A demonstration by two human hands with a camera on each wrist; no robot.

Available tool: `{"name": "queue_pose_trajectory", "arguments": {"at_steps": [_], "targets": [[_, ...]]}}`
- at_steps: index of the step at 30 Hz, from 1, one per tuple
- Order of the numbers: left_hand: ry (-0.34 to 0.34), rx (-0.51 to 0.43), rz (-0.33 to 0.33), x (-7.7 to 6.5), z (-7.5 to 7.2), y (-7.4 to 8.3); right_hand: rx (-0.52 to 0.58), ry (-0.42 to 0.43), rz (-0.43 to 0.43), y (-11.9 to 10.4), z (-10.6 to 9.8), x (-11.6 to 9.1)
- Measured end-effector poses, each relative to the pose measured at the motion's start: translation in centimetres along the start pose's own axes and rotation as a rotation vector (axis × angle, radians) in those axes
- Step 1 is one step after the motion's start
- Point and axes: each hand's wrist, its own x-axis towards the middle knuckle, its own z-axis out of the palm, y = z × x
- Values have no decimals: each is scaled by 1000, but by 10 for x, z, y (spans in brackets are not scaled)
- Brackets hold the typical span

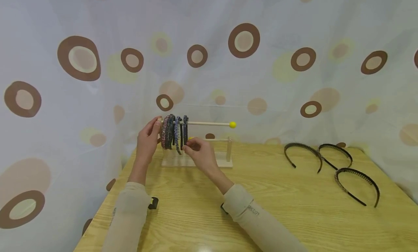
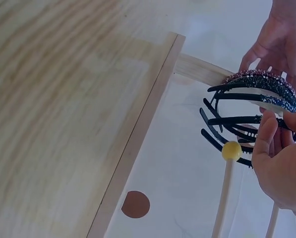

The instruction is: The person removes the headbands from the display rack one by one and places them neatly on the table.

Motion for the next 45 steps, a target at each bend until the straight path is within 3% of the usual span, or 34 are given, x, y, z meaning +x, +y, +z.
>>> {"name": "queue_pose_trajectory", "arguments": {"at_steps": [20,26,36,42,45], "targets": [[-16,-11,11,0,3,5,47,163,-130,-34,-42,10],[-10,-3,1,0,4,2,38,170,-147,-45,-56,7],[-9,-2,-9,-3,2,2,186,186,-138,-54,-77,4],[-15,-10,-24,-3,3,2,128,229,-133,-84,-97,-9],[-16,-18,-28,-2,2,2,104,248,-134,-77,-107,-8]]}}
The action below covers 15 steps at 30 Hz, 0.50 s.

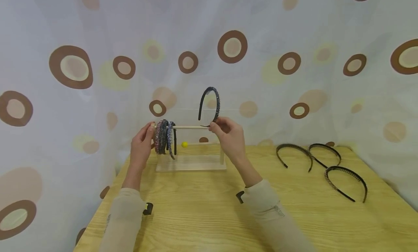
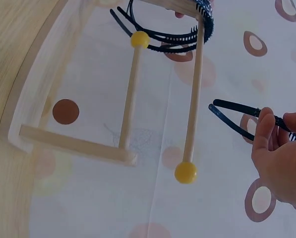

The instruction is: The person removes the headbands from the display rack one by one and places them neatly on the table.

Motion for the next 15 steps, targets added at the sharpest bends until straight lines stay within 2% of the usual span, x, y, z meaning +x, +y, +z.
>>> {"name": "queue_pose_trajectory", "arguments": {"at_steps": [4,9,15], "targets": [[2,3,4,2,0,-1,-37,20,15,22,-20,4],[-1,-4,-18,0,0,4,-99,35,1,41,-58,2],[-15,8,-37,-16,1,31,-213,68,24,49,-114,-8]]}}
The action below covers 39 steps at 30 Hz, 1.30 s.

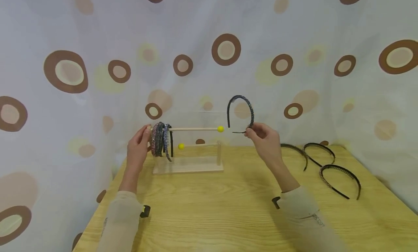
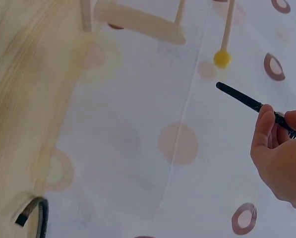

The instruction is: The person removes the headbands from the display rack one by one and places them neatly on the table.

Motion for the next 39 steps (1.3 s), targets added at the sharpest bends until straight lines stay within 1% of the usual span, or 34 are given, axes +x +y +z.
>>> {"name": "queue_pose_trajectory", "arguments": {"at_steps": [3,8,11,14,16,18,20,22,24,27,30,33,35,39], "targets": [[-6,7,3,-4,0,4,-48,17,33,9,-27,-5],[-5,10,-9,-6,-1,1,-127,11,55,26,-70,-15],[7,12,-23,-2,-1,-9,-188,-23,65,37,-93,-22],[8,4,-19,6,-2,-23,-266,-59,83,48,-114,-29],[15,13,-3,11,-3,-29,-315,-85,98,54,-127,-34],[22,20,16,13,-3,-32,-341,-113,117,60,-140,-38],[32,32,31,15,-3,-33,-345,-145,135,66,-151,-41],[42,36,39,16,-2,-33,-320,-179,166,71,-161,-44],[43,37,35,16,-1,-33,-302,-213,218,74,-170,-46],[37,21,27,17,2,-32,-301,-272,318,77,-186,-47],[32,9,17,18,1,-33,-292,-353,393,81,-197,-45],[29,0,9,17,0,-33,-267,-425,437,87,-206,-43],[27,0,6,17,0,-32,-253,-455,464,92,-212,-42],[30,5,25,16,1,-31,-238,-506,523,100,-220,-45]]}}
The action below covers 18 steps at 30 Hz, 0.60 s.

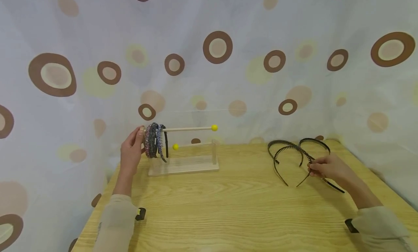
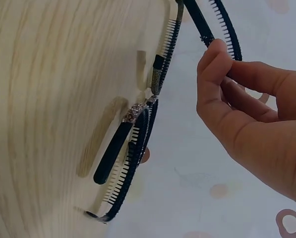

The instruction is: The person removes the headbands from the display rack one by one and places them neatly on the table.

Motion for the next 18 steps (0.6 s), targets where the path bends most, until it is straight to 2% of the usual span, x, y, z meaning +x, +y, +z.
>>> {"name": "queue_pose_trajectory", "arguments": {"at_steps": [8,14,18], "targets": [[11,9,16,2,2,-2,-40,-78,64,13,-5,-4],[12,19,17,-1,1,1,-168,-25,54,22,-6,2],[2,23,16,-3,1,2,-209,12,50,27,-4,6]]}}
